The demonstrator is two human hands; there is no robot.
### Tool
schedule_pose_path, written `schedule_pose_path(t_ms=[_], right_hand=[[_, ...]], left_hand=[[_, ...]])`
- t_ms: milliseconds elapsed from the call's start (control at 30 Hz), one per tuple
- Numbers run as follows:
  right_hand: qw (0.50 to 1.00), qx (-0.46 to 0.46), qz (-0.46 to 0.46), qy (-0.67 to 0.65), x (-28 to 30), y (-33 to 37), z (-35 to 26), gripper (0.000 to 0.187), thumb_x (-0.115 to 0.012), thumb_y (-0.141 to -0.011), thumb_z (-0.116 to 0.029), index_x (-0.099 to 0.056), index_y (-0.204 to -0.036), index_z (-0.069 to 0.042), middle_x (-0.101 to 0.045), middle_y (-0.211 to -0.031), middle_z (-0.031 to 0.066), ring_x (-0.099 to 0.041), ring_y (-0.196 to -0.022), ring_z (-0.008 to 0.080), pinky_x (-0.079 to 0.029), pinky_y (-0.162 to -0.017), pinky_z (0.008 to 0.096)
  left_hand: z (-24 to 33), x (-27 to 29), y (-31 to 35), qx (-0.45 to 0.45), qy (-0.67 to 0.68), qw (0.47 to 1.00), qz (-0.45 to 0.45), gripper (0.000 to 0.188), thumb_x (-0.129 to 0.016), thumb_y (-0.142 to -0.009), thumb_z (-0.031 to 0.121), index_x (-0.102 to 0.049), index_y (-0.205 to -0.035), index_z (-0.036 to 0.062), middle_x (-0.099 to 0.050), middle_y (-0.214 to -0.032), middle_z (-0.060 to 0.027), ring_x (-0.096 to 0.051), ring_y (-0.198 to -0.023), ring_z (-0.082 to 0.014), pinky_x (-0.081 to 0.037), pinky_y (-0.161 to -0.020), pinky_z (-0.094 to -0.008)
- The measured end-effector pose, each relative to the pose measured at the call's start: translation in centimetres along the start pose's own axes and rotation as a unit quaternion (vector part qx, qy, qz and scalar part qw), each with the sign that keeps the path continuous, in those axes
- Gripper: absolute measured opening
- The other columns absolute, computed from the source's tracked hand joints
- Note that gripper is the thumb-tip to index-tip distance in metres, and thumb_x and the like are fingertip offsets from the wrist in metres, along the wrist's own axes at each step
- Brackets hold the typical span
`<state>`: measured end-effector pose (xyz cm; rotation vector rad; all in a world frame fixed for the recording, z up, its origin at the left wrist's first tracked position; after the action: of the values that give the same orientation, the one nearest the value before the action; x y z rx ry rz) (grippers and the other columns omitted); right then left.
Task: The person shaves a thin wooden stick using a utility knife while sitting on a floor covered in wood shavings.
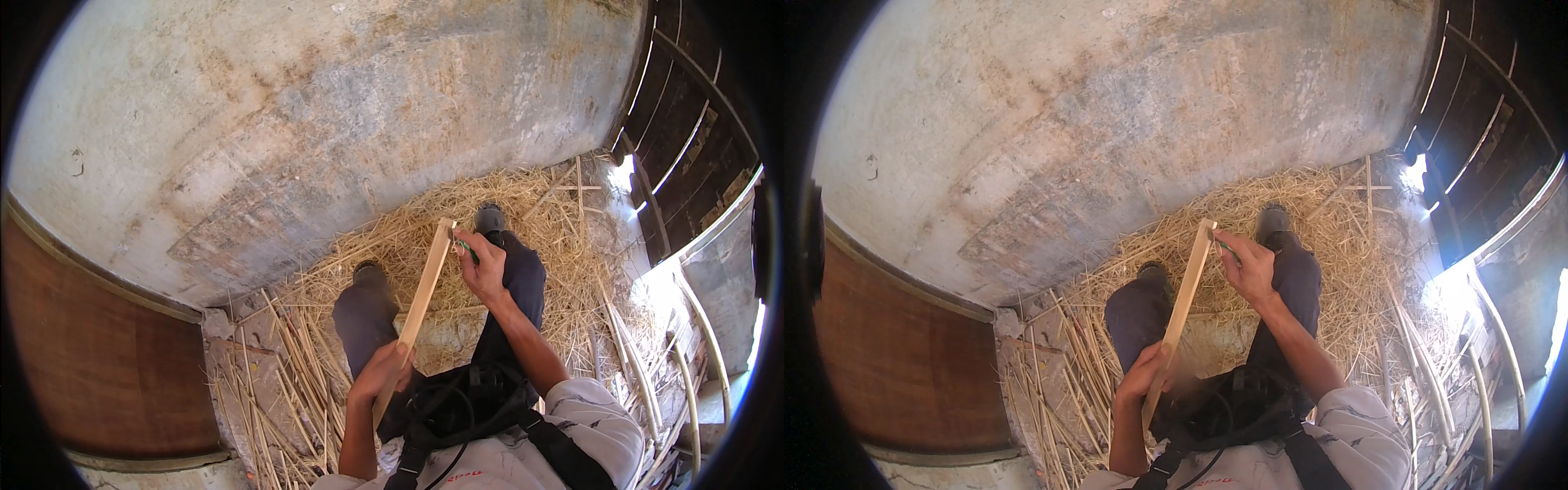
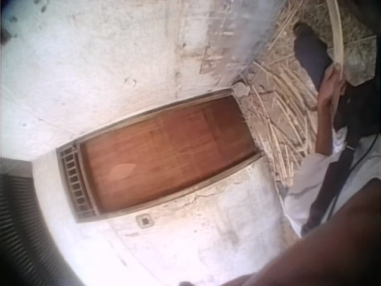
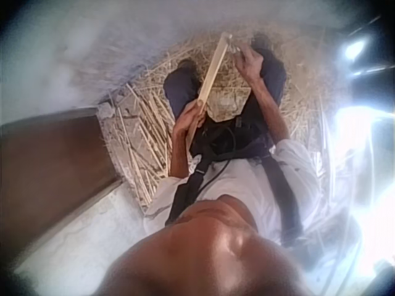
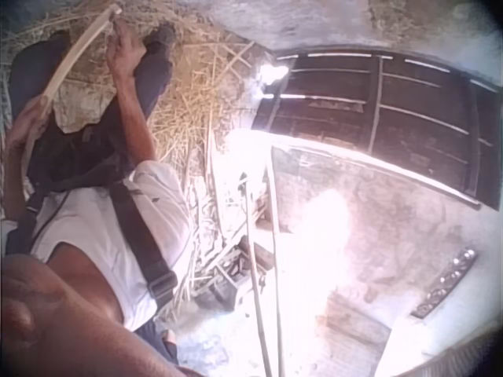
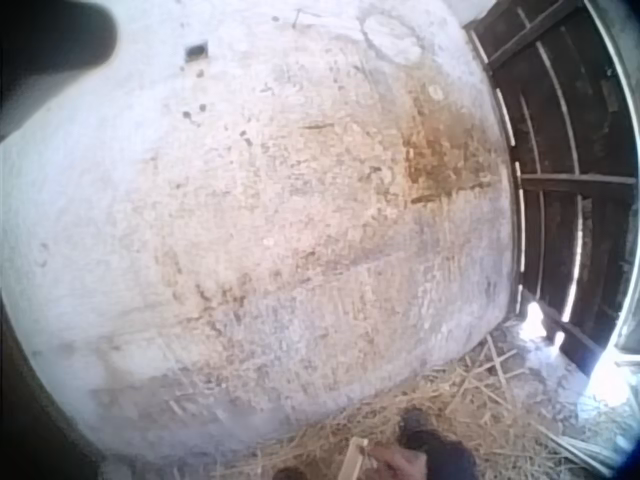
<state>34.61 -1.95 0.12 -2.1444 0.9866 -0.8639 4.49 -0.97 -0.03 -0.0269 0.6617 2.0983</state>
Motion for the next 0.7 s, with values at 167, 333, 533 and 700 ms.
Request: schedule_pose_path(t_ms=[167, 333, 533, 700], right_hand=[[0.990, -0.020, 0.135, 0.019, -0.1, -0.5, 1.4, 0.022, -0.063, -0.108, -0.014, -0.067, -0.126, -0.003, -0.070, -0.086, 0.0067, -0.063, -0.071, 0.0161, -0.050, -0.065, 0.0314], [0.919, -0.237, 0.255, -0.186, 3.2, -2.6, 4.3, 0.032, -0.057, -0.111, -0.019, -0.060, -0.138, -0.002, -0.058, -0.081, -0.0030, -0.050, -0.071, 0.0068, -0.044, -0.067, 0.0257], [0.980, -0.160, -0.033, -0.110, 0.4, -1.2, 2.6, 0.038, -0.062, -0.109, -0.022, -0.059, -0.145, -0.009, -0.063, -0.085, 0.0032, -0.054, -0.071, 0.0120, -0.046, -0.069, 0.0295], [0.946, -0.180, -0.270, 0.015, -1.3, -1.5, 1.0, 0.044, -0.063, -0.108, -0.034, -0.059, -0.148, -0.015, -0.075, -0.101, 0.0195, -0.074, -0.090, 0.0355, -0.056, -0.082, 0.0425]], left_hand=[[0.2, 0.0, 0.0, 0.004, -0.004, 1.000, -0.003, 0.046, -0.051, -0.111, 0.054, -0.054, -0.102, 0.0087, -0.045, -0.066, -0.0008, -0.048, -0.051, -0.0159, -0.040, -0.049, -0.0303], [-2.0, 2.4, 0.7, -0.020, 0.068, 0.997, -0.029, 0.046, -0.049, -0.111, 0.052, -0.055, -0.102, 0.0073, -0.046, -0.065, -0.0020, -0.046, -0.048, -0.0168, -0.040, -0.044, -0.0318], [-3.0, 3.4, 0.3, -0.067, 0.122, 0.988, -0.064, 0.047, -0.050, -0.111, 0.051, -0.056, -0.102, 0.0053, -0.047, -0.064, -0.0030, -0.047, -0.044, -0.0170, -0.039, -0.040, -0.0314], [-2.4, 3.1, 0.9, -0.078, 0.110, 0.989, -0.054, 0.047, -0.049, -0.112, 0.050, -0.056, -0.102, 0.0045, -0.046, -0.064, -0.0032, -0.048, -0.044, -0.0168, -0.039, -0.040, -0.0307]])
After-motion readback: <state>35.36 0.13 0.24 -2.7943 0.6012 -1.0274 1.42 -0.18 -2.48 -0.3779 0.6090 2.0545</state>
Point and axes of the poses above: each hand's wrist, its own y-axis away from the middle knuckle, its own x-axis out of the back of the hand, z = x × y, the point moved 2 cm from there along -y, towards the middle knuckle
